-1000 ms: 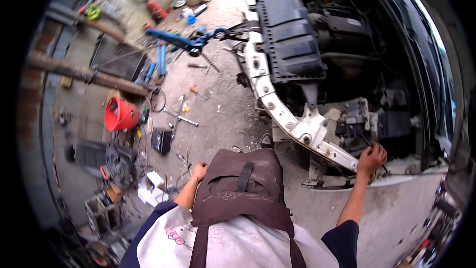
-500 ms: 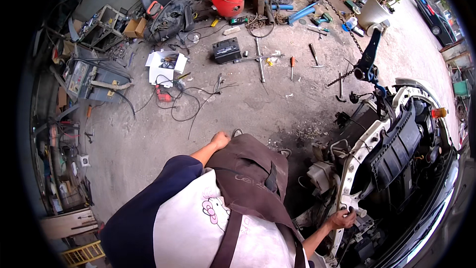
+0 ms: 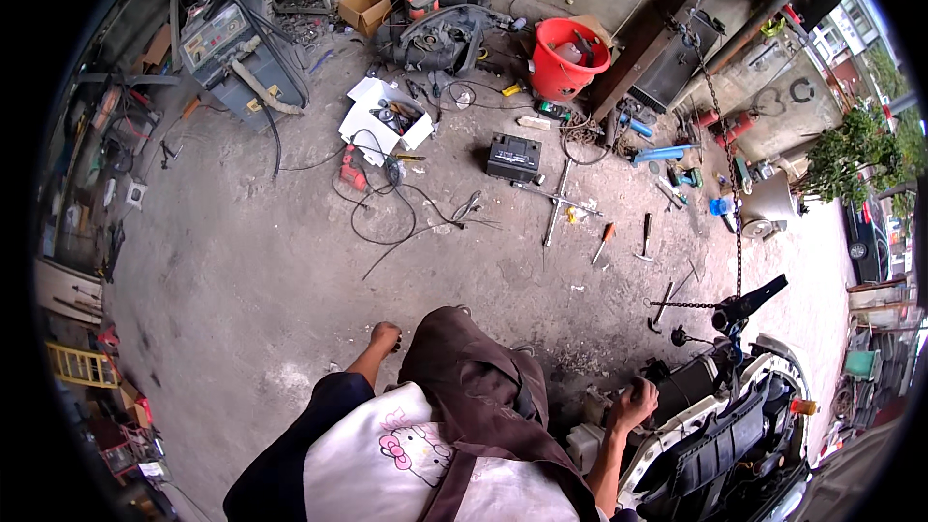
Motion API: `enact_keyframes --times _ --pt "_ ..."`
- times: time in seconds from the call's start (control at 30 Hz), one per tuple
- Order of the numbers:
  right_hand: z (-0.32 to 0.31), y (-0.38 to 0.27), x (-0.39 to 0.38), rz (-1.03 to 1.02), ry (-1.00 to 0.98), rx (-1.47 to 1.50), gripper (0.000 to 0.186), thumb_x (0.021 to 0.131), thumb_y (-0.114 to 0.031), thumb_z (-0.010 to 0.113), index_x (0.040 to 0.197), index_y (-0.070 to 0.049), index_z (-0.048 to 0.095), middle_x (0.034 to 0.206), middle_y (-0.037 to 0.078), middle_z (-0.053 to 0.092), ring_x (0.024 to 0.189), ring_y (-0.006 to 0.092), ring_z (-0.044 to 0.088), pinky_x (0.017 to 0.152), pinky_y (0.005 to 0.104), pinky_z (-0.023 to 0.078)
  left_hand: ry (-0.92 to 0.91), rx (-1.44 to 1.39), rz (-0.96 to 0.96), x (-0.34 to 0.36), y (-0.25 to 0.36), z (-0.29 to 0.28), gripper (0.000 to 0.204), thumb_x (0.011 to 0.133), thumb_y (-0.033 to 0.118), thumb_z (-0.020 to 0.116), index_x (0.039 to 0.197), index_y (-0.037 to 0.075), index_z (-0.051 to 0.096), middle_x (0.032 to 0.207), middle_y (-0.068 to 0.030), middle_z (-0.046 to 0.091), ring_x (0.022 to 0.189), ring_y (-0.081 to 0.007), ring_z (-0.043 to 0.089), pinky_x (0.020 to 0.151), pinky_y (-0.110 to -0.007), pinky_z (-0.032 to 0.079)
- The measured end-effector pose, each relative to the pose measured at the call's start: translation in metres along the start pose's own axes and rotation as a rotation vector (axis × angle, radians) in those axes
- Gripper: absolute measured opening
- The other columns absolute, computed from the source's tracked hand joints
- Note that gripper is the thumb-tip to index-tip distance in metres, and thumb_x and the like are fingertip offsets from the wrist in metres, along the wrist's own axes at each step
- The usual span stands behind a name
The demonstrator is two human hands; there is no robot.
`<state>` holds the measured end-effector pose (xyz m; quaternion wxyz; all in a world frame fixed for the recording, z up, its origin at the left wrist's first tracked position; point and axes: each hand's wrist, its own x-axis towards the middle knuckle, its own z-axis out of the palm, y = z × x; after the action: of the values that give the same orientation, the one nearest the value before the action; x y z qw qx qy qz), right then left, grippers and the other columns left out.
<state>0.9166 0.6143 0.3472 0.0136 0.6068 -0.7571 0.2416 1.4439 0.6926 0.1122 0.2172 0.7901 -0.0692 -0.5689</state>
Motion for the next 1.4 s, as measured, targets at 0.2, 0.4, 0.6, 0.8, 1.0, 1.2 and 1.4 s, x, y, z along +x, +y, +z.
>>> enact_keyframes --times 0.2,0.4,0.6,0.8,1.0,1.2,1.4 --pt "0.059 -0.045 0.044 0.166 -0.232 0.382 0.013 0.08 -0.002 0.057 0.086 0.001 0.068 0.079 0.013 0.067 0.073 0.0285 0.064 0.069 0.0356 0.05 -0.05 0.696 0.224 0.034 -0.081 -0.006 0.027 0.088 0.027 0.063 0.095 0.003 0.072 0.086 -0.0166 0.072 0.072 -0.029 0.069 0.064 -0.042 0.055" --pt "0.125 0.006 -0.042 0.246 -0.861 0.376 0.026 0.083 -0.018 0.062 0.101 -0.001 0.071 0.095 0.018 0.073 0.09 0.0306 0.071 0.081 0.0357 0.053 -0.047 0.403 0.288 0.072 -0.061 -0.002 0.033 0.091 0.031 0.059 0.101 0.003 0.073 0.094 -0.0195 0.073 0.085 -0.0293 0.071 0.07 -0.042 0.055" --pt "0.134 0.07 -0.146 0.558 -1.078 0.085 0.033 0.083 -0.025 0.063 0.101 0.002 0.071 0.091 0.015 0.072 0.086 0.0267 0.069 0.077 0.0363 0.052 -0.025 0.229 0.125 0.094 0.064 -0.006 0.033 0.091 0.03 0.058 0.102 0.002 0.072 0.093 -0.02 0.073 0.085 -0.0297 0.071 0.069 -0.042 0.055" --pt "0.211 0.055 -0.059 0.883 -1.235 0.159 0.024 0.086 -0.019 0.058 0.095 0.0 0.07 0.075 0.013 0.069 0.064 0.0219 0.066 0.058 0.0348 0.051 0.028 0.127 0.062 0.122 0.165 -0.009 0.033 0.091 0.029 0.056 0.102 0.002 0.072 0.092 -0.0205 0.072 0.085 -0.0301 0.071 0.069 -0.043 0.055" --pt "0.384 -0.013 0.208 0.632 -1.112 0.524 0.025 0.087 -0.016 0.054 0.093 0.003 0.069 0.066 0.012 0.068 0.055 0.02 0.067 0.051 0.0343 0.054 0.134 0.316 0.196 0.135 0.273 -0.031 0.032 0.089 0.023 0.053 0.102 0.0 0.071 0.085 -0.0206 0.072 0.076 -0.0306 0.071 0.065 -0.044 0.054" --pt "0.474 -0.188 0.511 0.271 -0.629 0.596 0.028 0.089 -0.021 0.054 0.098 0.003 0.067 0.076 0.017 0.069 0.069 0.0272 0.068 0.063 0.0381 0.053 0.143 0.323 0.392 0.162 0.43 0.003 0.028 0.084 0.013 0.053 0.102 0.0 0.07 0.087 -0.0151 0.071 0.075 -0.024 0.066 0.071 -0.038 0.053" --pt "0.42 -0.374 0.577 -0.07 -0.743 0.797 0.024 0.091 -0.017 0.055 0.105 0.0 0.065 0.098 0.025 0.068 0.097 0.0421 0.066 0.084 0.0434 0.052 0.14 -0.09 0.067 0.246 0.443 -0.013 0.034 0.092 0.023 0.051 0.107 -0.001 0.069 0.091 -0.0096 0.07 0.076 -0.0235 0.064 0.071 -0.037 0.052"
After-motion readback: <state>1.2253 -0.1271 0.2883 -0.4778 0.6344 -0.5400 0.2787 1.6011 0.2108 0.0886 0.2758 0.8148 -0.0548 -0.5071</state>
